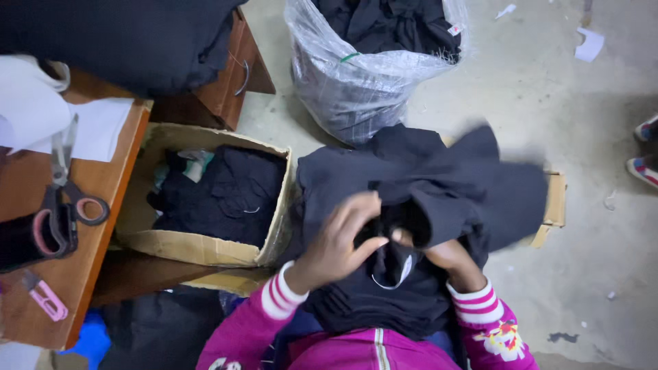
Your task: The person folds a stack of black shirts by hand, smoothing the fabric and aligning the edges before placing each folded item into a cardboard box. The process is repeated for several shirts in a repetitive manner.
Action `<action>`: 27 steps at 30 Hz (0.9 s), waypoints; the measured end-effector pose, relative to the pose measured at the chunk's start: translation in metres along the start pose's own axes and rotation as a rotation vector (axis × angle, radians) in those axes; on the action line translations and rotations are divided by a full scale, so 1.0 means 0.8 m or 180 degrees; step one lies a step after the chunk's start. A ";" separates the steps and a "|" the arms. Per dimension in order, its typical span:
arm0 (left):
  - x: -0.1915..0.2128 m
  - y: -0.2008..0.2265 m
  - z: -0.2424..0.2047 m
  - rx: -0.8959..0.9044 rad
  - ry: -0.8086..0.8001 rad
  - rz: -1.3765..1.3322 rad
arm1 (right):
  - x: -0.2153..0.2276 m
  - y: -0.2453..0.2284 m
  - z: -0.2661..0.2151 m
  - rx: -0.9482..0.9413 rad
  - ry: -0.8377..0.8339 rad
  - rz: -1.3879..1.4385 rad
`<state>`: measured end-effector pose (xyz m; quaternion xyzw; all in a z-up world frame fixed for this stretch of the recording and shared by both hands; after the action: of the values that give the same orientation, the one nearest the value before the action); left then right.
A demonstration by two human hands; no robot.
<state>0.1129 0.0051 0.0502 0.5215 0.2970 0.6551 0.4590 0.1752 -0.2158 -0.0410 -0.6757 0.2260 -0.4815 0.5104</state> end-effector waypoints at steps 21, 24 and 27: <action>0.019 -0.021 0.078 -0.0251 0.1052 0.0400 | 0.117 -0.041 -0.006 0.0180 0.1368 -0.1667; 0.047 0.064 0.013 -0.0932 0.0891 0.1394 | 0.131 -0.075 -0.039 0.0914 0.2593 -0.2146; 0.054 0.101 -0.033 -0.2255 0.1746 0.1462 | 0.117 -0.153 -0.061 0.1314 0.3658 -0.1689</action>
<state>0.0627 0.0141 0.1304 0.1942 0.0436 0.9127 0.3568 0.1500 -0.2677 0.1102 -0.2326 0.1913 -0.9078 0.2919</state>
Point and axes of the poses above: each hand's wrist, its own z-axis towards the middle knuckle, its own x-axis out of the back of the hand, y = z × x, the point moved 4 cm from there along z, towards the middle knuckle, and after that the axes turned 13 degrees about x, right-handed, at the moved point
